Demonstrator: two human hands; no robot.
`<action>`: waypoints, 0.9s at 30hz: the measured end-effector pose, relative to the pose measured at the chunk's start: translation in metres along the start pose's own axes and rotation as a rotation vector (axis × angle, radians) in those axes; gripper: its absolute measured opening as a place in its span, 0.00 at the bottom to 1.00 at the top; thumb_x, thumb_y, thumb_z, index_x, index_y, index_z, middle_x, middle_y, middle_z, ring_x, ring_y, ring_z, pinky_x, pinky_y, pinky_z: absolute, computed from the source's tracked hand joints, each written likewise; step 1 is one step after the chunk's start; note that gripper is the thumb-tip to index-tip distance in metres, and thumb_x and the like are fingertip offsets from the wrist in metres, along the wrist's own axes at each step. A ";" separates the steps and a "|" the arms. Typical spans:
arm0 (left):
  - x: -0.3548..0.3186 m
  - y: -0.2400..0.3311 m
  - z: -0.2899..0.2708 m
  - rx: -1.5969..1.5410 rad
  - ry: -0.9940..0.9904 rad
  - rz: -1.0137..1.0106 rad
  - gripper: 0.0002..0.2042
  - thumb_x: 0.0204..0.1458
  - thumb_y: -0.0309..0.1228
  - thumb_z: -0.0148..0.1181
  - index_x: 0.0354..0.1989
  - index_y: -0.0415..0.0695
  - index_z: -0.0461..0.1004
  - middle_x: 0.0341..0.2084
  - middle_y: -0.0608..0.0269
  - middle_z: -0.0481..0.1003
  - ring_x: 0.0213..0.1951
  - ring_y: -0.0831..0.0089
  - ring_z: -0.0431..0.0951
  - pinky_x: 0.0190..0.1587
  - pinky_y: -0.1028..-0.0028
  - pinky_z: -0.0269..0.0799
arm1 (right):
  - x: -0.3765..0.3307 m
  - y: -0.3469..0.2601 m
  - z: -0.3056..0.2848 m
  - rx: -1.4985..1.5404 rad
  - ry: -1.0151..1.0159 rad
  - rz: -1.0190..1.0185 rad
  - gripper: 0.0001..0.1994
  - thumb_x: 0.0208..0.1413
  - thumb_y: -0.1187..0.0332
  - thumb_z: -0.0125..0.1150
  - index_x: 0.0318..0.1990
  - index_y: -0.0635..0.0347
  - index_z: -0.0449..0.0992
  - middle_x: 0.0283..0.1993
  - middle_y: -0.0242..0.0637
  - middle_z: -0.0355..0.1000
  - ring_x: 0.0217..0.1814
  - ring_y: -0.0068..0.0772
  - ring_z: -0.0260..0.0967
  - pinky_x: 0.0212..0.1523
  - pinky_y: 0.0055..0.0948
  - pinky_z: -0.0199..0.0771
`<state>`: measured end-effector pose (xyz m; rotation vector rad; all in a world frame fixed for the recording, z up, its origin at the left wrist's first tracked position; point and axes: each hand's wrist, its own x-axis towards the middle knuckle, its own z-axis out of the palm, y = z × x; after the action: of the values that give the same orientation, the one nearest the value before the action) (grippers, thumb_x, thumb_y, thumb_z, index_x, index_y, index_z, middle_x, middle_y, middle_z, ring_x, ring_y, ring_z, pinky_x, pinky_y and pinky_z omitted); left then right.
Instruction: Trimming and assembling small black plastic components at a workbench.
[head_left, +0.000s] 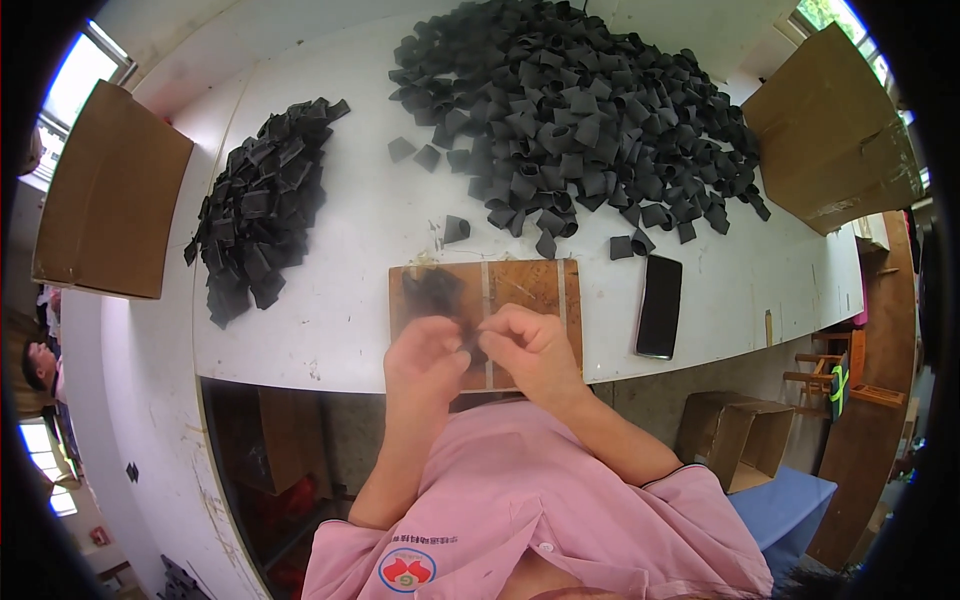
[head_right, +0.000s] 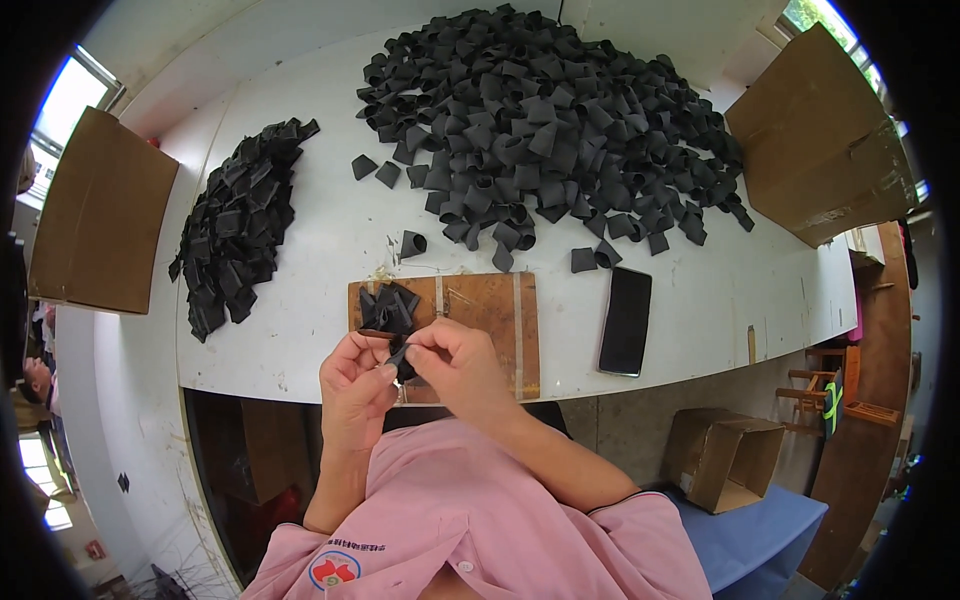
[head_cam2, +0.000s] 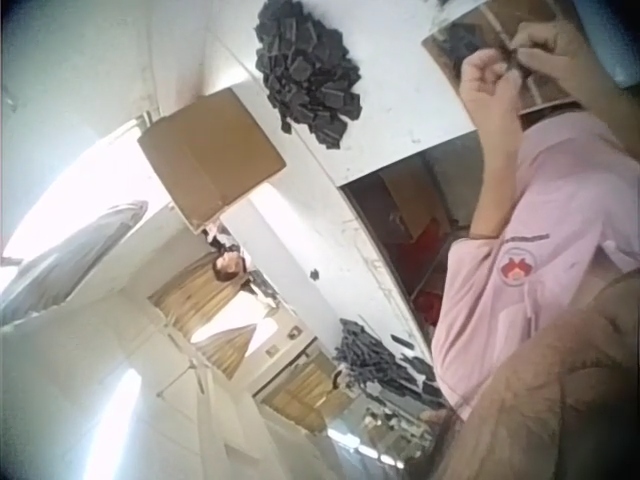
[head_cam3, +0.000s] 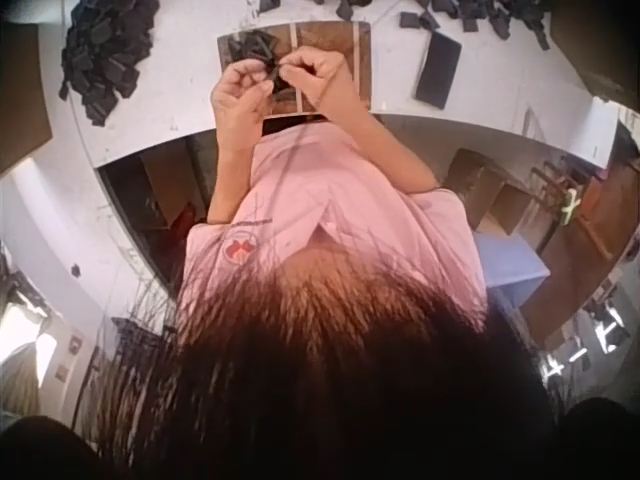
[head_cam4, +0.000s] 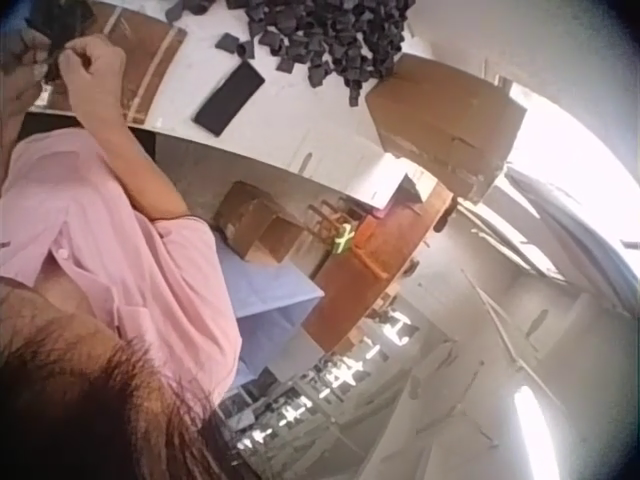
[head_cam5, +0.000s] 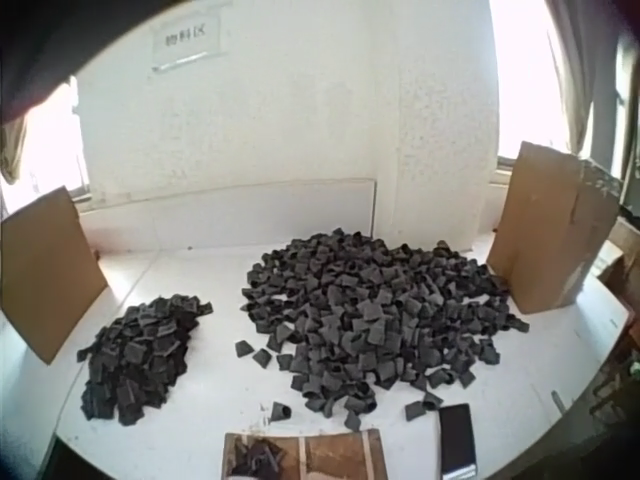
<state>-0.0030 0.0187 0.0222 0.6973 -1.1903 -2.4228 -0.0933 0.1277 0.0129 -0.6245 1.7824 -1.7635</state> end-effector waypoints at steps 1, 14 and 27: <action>0.000 -0.005 -0.001 0.376 0.073 0.138 0.10 0.43 0.14 0.52 0.36 0.36 0.67 0.27 0.67 0.68 0.13 0.90 0.57 0.15 0.88 0.52 | 0.000 -0.001 -0.003 0.002 -0.008 0.003 0.02 0.48 0.76 0.55 0.29 0.65 0.72 0.24 0.28 0.65 0.22 0.20 0.59 0.21 0.19 0.58; 0.005 0.028 0.002 -1.007 -0.445 -0.298 0.11 0.51 0.18 0.40 0.42 0.31 0.63 0.29 0.45 0.71 0.05 0.86 0.57 0.07 0.85 0.48 | 0.023 -0.056 -0.006 0.200 -0.324 0.005 0.12 0.57 0.65 0.51 0.26 0.63 0.68 0.23 0.21 0.61 0.27 0.11 0.53 0.26 0.14 0.56; 0.014 0.022 0.007 0.020 0.017 0.069 0.12 0.49 0.22 0.52 0.42 0.35 0.66 0.30 0.58 0.73 0.19 0.81 0.68 0.20 0.83 0.62 | 0.038 -0.033 -0.008 -0.069 -0.171 -0.135 0.10 0.52 0.66 0.56 0.28 0.64 0.69 0.24 0.29 0.62 0.25 0.21 0.59 0.25 0.20 0.59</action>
<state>-0.0166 0.0033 0.0401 0.6702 -1.2131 -2.3472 -0.1286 0.1074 0.0431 -0.9147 1.7242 -1.6854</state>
